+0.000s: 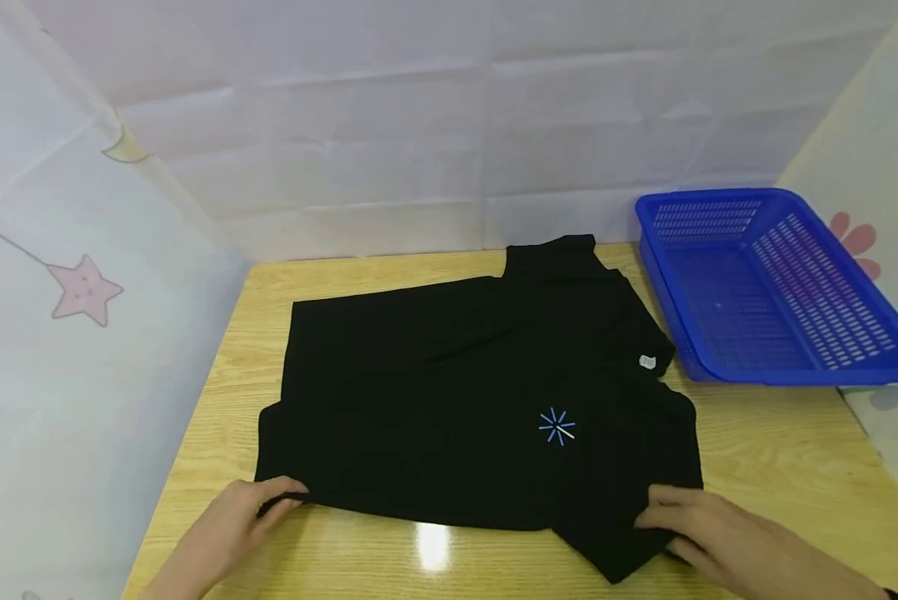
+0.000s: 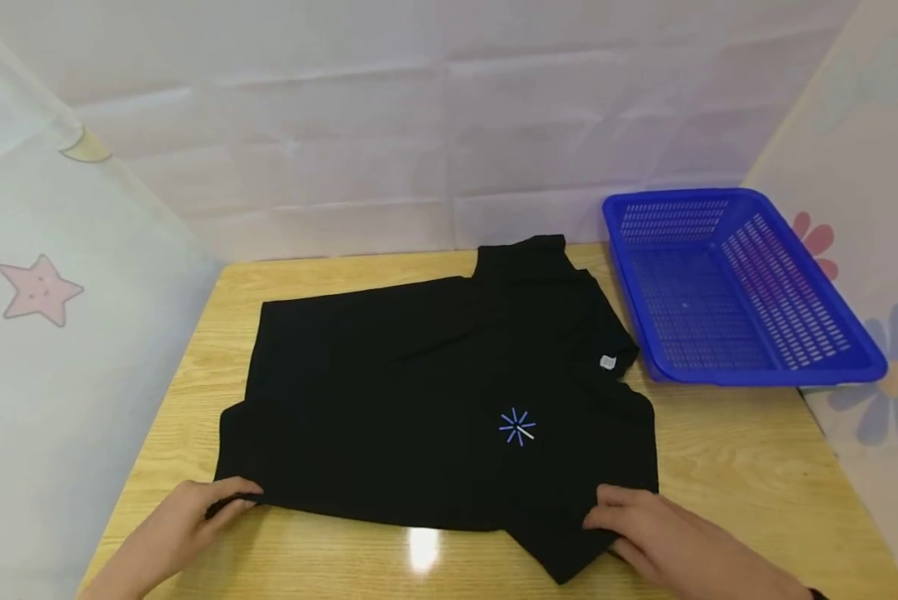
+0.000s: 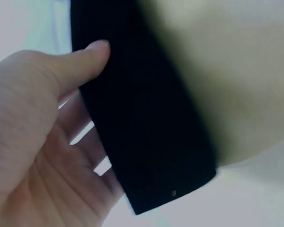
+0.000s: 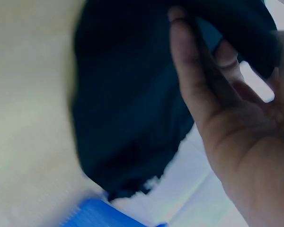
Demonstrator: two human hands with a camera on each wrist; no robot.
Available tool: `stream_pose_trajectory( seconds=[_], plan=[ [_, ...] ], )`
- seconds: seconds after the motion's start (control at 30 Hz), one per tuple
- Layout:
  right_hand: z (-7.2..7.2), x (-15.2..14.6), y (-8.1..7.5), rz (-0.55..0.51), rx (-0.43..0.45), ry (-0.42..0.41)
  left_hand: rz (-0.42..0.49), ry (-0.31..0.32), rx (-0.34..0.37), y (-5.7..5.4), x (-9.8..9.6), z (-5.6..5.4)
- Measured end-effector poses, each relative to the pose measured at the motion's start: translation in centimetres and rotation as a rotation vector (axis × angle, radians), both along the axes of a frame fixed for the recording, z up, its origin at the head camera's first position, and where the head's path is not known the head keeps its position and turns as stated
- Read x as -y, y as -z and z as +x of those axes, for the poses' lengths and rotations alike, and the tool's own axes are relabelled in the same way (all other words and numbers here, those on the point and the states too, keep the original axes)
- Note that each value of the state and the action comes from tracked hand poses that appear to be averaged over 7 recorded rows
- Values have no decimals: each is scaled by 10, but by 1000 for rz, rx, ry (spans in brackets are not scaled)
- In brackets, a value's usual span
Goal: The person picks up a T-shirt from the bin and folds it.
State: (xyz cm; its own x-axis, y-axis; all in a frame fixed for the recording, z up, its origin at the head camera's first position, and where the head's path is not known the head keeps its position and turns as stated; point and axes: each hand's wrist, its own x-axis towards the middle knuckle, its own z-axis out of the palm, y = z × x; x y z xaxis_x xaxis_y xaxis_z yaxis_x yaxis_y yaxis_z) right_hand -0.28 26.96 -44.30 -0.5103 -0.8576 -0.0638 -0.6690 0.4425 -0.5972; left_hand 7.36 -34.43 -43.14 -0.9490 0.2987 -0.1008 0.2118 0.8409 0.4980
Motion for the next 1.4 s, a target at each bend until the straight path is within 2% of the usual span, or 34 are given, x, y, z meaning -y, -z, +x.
stream_pose_trajectory(
  seconds=[0.07,0.13,0.2,0.27,0.33,0.4,0.47,0.53,0.57,0.63,0.73,0.77,0.8,0.87,0.93,1.0,1.07,1.17,1.3,1.4],
  plan=[
    [-19,3,-14,-56,-117,39,60,34,38,-8,7,-14],
    [-44,12,-26,-116,-244,68,106,53,40,-13,14,-30],
    [-70,20,-38,-65,-308,113,123,47,33,-14,20,-48],
    [-95,29,-42,29,-355,156,107,17,33,-9,25,-67],
    [-119,41,-39,149,-371,198,41,-24,26,1,27,-82],
    [-140,54,-29,261,-376,224,-40,-70,37,15,27,-93],
    [-155,66,-16,364,-403,242,-119,-106,53,28,24,-100],
    [-163,75,-4,439,-439,246,-180,-121,36,37,18,-101],
    [-163,78,1,452,-463,250,-206,-120,-1,40,15,-100],
    [-158,80,6,432,-541,249,-265,-110,-129,42,7,-95],
    [-136,77,7,255,-613,210,-292,-77,-342,38,-6,-84],
    [-126,74,7,191,-613,182,-286,-56,-387,37,-10,-80],
    [-116,72,7,153,-599,150,-273,-31,-401,36,-14,-75],
    [-94,66,8,149,-513,100,-242,30,-371,36,-21,-66],
    [-77,60,12,203,-441,87,-230,79,-314,38,-27,-59],
    [-67,57,16,257,-426,92,-241,105,-283,40,-30,-57],
    [-63,55,17,252,-438,105,-253,130,-277,39,-32,-58],
    [-58,51,11,162,-412,114,-208,149,-253,32,-32,-59],
    [-53,46,-1,28,-247,126,-232,138,-193,25,-33,-57],
    [-51,44,-4,9,-167,132,-312,157,-197,26,-35,-55]
  ],
)
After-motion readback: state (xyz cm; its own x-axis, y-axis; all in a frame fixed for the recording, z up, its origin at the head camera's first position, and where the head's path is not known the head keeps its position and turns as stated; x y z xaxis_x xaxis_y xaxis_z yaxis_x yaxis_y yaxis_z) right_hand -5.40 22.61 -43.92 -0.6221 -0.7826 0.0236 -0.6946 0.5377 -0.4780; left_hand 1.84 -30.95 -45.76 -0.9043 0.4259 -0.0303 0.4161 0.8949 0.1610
